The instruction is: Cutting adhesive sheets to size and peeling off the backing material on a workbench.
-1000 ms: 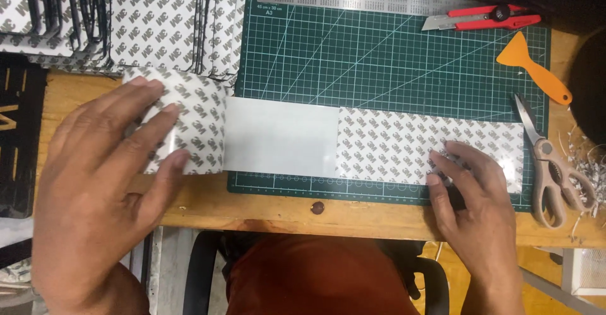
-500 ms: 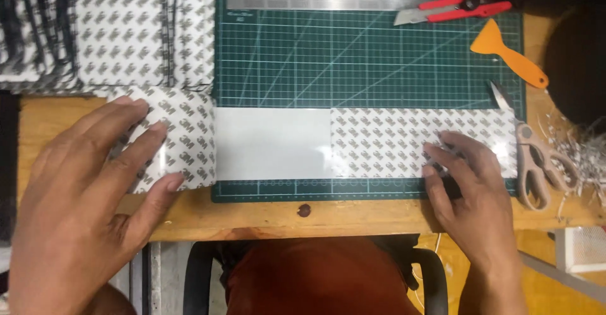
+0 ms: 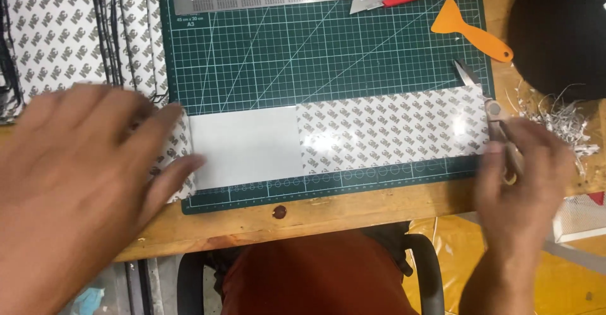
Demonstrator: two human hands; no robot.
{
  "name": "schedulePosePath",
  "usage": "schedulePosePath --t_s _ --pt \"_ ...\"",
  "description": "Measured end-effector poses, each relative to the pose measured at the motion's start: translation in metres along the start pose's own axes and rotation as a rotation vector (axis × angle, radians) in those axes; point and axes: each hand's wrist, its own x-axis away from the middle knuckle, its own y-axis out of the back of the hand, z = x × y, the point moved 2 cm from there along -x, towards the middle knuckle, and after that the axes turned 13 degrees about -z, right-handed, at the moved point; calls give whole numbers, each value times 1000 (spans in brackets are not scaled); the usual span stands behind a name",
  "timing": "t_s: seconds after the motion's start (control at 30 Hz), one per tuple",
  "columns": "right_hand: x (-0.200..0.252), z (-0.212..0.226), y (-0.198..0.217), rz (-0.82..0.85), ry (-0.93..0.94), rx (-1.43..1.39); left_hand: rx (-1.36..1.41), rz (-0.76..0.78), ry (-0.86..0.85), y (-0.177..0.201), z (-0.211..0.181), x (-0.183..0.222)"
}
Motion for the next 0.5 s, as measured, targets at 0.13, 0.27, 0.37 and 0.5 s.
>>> schedulePosePath --t_s 0.13,0.27,0.37,0.5 --pt "14 -27 10 85 -80 174 230 49 -78 22 -8 -50" --pt "17 -40 12 167 12 240 396 494 -149 13 -24 -95" --pt "7 -36 15 199 35 242 474 538 -178 22 -34 -128" --pt "5 -46 18 275 98 372 525 705 -161 28 -47 -159"
